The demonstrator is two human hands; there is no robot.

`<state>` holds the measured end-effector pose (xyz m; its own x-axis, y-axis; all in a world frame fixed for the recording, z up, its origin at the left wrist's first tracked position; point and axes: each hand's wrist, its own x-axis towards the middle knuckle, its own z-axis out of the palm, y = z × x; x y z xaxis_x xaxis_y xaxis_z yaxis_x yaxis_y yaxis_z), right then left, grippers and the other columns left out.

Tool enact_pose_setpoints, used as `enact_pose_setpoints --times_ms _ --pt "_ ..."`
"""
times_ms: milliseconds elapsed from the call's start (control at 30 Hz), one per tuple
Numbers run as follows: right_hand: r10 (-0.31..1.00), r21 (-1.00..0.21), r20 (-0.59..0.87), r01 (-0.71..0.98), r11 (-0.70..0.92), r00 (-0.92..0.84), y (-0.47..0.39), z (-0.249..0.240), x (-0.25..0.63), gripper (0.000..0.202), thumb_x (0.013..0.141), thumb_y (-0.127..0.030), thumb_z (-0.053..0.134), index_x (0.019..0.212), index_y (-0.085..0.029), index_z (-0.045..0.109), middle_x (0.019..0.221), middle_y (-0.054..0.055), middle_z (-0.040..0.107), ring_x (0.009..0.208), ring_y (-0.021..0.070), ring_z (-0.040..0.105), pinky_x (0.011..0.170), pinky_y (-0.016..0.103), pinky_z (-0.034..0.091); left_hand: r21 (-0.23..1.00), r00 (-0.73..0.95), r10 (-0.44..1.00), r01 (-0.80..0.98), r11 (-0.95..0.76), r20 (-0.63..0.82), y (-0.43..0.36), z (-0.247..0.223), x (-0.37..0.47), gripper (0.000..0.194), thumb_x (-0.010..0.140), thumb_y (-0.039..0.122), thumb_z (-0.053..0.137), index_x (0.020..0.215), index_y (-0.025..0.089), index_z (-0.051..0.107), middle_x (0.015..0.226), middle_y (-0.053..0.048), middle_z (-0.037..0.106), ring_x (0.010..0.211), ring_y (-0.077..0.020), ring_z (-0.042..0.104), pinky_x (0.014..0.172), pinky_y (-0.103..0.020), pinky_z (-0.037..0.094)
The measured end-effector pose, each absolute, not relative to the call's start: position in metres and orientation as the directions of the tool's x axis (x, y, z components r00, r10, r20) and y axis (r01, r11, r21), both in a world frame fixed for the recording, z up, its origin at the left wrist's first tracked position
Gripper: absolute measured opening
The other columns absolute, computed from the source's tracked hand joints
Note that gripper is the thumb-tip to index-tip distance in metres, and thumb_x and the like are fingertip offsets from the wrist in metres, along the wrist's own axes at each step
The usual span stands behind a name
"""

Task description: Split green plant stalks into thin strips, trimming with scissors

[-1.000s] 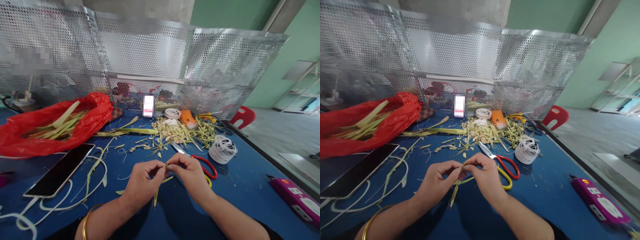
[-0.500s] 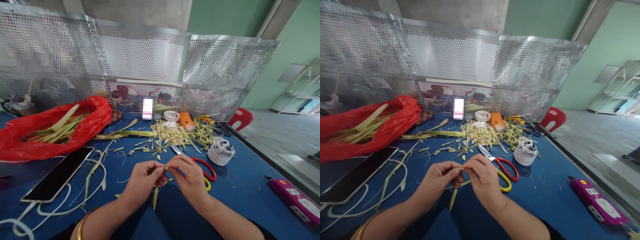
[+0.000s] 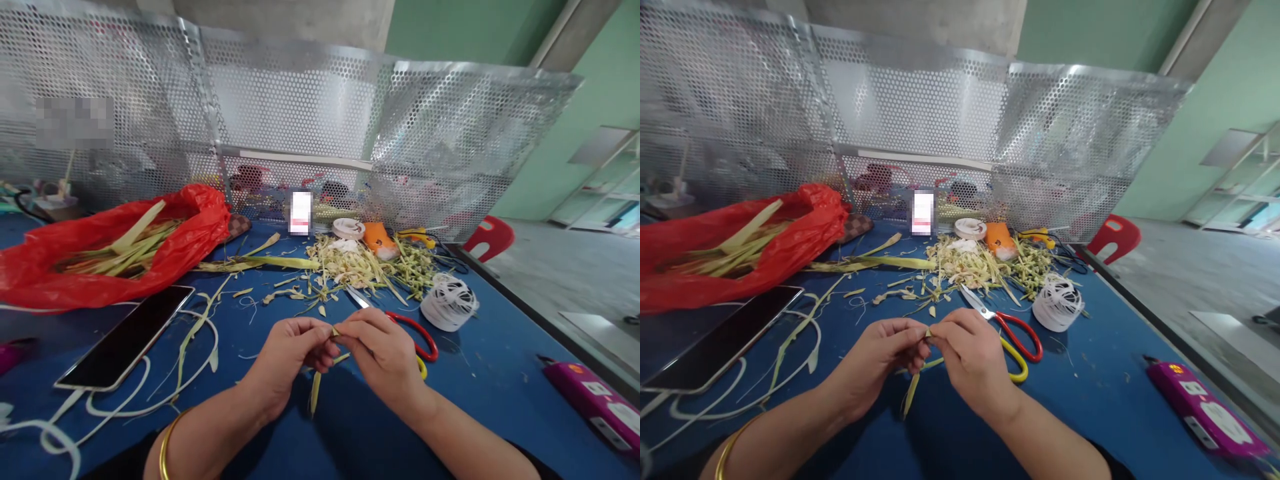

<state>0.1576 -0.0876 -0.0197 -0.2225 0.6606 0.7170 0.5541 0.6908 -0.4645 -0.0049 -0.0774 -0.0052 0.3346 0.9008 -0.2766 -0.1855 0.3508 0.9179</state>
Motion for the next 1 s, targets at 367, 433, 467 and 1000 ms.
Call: enact_pose_setpoints --times_ms 367,433,467,1000 --pt "0.933 -0.872 0.360 0.358 0.334 0.008 -0.0881 -0.0141 0.1535 0.010 0.076 -0.017 0.064 0.066 -0.019 0.064 0.065 -0.001 0.061 0.064 0.0135 0.055 0.062 0.026 0.044 0.997 0.282 0.959 0.078 -0.003 -0.019 -0.0772 -0.0060 -0.0043 0.019 0.078 0.031 0.061 0.073 0.014 0.066 0.061 -0.001 0.063 0.059 -0.0117 0.057 0.060 -0.022 0.045" --pt "0.954 -0.899 0.300 0.338 0.278 0.014 -0.0883 -0.0139 0.1532 0.010 0.075 -0.018 0.064 0.065 -0.018 0.064 0.063 -0.001 0.060 0.061 0.0130 0.054 0.060 0.026 0.043 0.989 0.285 0.958 0.132 -0.062 0.022 -0.0783 -0.0066 -0.0038 0.019 0.080 0.030 0.058 0.071 0.015 0.065 0.061 0.000 0.062 0.059 -0.0116 0.056 0.060 -0.021 0.044" --pt "0.960 -0.907 0.280 0.331 0.259 0.016 -0.0885 -0.0141 0.1531 0.011 0.076 -0.019 0.064 0.065 -0.018 0.064 0.062 -0.001 0.060 0.060 0.0128 0.054 0.059 0.025 0.043 0.986 0.289 0.957 0.152 -0.074 0.027 -0.0789 -0.0067 -0.0035 0.019 0.080 0.030 0.057 0.071 0.016 0.065 0.061 0.000 0.062 0.060 -0.0117 0.056 0.060 -0.021 0.044" --pt "0.994 -0.993 -0.070 -0.089 -0.077 -0.087 -0.0831 -0.0143 0.1517 0.014 0.070 -0.028 0.071 0.069 -0.015 0.068 0.060 -0.001 0.063 0.058 0.0110 0.058 0.062 0.025 0.046 0.987 0.227 0.968 0.142 0.071 -0.102 -0.0752 -0.0033 -0.0034 0.025 0.079 0.037 0.058 0.065 0.015 0.061 0.055 0.000 0.060 0.051 -0.0102 0.053 0.054 -0.021 0.043"
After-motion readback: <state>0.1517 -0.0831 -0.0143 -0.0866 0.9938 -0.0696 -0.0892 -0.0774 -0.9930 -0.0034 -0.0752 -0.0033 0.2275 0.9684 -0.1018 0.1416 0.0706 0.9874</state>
